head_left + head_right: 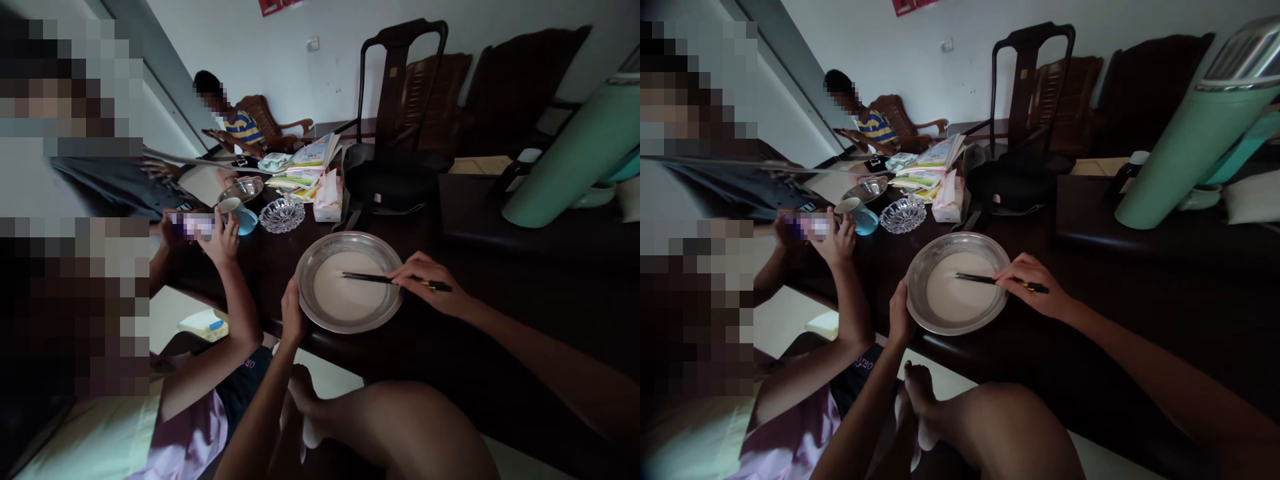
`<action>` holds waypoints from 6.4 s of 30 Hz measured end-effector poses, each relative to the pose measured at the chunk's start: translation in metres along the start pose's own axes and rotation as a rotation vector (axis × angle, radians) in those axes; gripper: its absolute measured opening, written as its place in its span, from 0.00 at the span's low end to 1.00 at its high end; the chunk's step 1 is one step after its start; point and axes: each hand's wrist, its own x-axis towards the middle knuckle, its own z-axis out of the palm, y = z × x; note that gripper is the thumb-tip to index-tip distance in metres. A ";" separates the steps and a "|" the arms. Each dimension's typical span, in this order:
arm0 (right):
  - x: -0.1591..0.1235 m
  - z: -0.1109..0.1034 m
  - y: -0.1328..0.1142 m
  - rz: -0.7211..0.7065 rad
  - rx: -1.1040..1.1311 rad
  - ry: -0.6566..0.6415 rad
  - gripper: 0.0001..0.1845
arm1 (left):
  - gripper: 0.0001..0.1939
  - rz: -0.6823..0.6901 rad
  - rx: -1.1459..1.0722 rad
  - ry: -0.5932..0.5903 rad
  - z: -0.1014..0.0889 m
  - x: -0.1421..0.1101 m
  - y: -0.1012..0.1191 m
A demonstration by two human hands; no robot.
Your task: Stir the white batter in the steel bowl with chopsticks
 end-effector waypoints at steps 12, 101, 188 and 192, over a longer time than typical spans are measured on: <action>-0.001 0.000 0.001 0.003 -0.078 0.031 0.09 | 0.30 -0.007 -0.013 -0.019 0.001 0.000 0.002; -0.002 -0.001 0.000 -0.020 0.009 -0.007 0.07 | 0.28 0.003 -0.055 -0.042 -0.001 -0.002 -0.001; -0.005 0.004 0.001 0.063 0.036 0.010 0.11 | 0.29 0.016 0.005 -0.031 -0.002 -0.003 -0.002; -0.005 -0.001 0.002 0.112 0.088 0.139 0.20 | 0.28 0.029 0.004 -0.036 -0.001 -0.003 0.000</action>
